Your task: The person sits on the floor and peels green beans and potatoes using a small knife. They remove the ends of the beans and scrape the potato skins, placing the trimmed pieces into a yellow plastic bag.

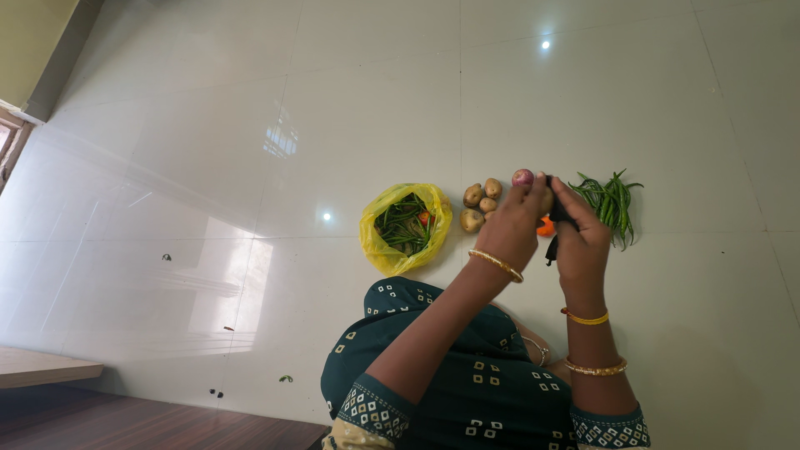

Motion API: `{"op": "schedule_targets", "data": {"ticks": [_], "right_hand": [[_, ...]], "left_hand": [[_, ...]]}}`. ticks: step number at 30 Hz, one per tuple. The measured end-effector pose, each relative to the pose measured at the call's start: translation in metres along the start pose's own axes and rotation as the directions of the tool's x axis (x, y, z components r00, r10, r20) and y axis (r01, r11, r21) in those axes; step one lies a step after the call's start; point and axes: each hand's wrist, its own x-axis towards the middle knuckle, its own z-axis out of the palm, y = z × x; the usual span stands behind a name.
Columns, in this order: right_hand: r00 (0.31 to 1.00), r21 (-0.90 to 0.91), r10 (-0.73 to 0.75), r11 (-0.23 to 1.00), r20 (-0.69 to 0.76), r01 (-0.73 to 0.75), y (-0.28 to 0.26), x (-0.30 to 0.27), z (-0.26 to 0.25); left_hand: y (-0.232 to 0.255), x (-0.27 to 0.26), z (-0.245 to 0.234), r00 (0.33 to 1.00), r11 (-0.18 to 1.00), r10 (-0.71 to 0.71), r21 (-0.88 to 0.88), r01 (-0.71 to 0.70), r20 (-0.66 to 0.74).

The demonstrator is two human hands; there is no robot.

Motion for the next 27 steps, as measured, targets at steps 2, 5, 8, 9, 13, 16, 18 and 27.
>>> {"op": "schedule_targets", "data": {"ticks": [2,5,8,9,13,16,18,27], "right_hand": [[0.997,-0.055,-0.065,0.996,0.029,0.067,-0.006,-0.002,0.006],[0.991,-0.100,-0.114,0.988,0.063,0.120,-0.010,-0.004,0.010],[0.997,0.032,-0.057,0.998,0.043,0.055,-0.006,-0.001,0.011],[1.000,0.125,0.026,0.992,0.015,-0.028,-0.005,0.002,0.010],[0.964,0.406,0.267,0.878,0.019,-0.252,0.000,0.009,0.002],[0.971,0.425,0.237,0.877,0.021,-0.224,0.005,0.009,0.003],[0.976,0.377,0.217,0.903,0.015,-0.207,0.006,0.007,0.006],[0.992,-0.046,-0.119,0.992,0.039,0.121,-0.003,-0.003,0.008]], "left_hand": [[-0.009,0.005,0.001,0.999,1.000,-0.012,0.012,0.013,-0.034],[-0.020,0.007,0.003,0.998,0.999,-0.023,0.022,0.025,-0.058],[-0.020,0.007,0.002,0.999,1.000,-0.023,0.002,0.023,-0.045],[-0.017,0.006,0.001,0.999,1.000,-0.016,-0.025,0.015,-0.032],[-0.011,0.005,-0.001,0.998,0.998,0.055,0.034,-0.055,-0.018],[-0.012,0.008,0.001,1.000,0.996,-0.002,0.090,0.001,0.010],[-0.015,0.010,0.001,0.999,0.998,-0.044,0.054,0.044,0.007],[-0.016,0.010,-0.006,1.000,0.999,-0.015,-0.046,0.015,0.007]]}}
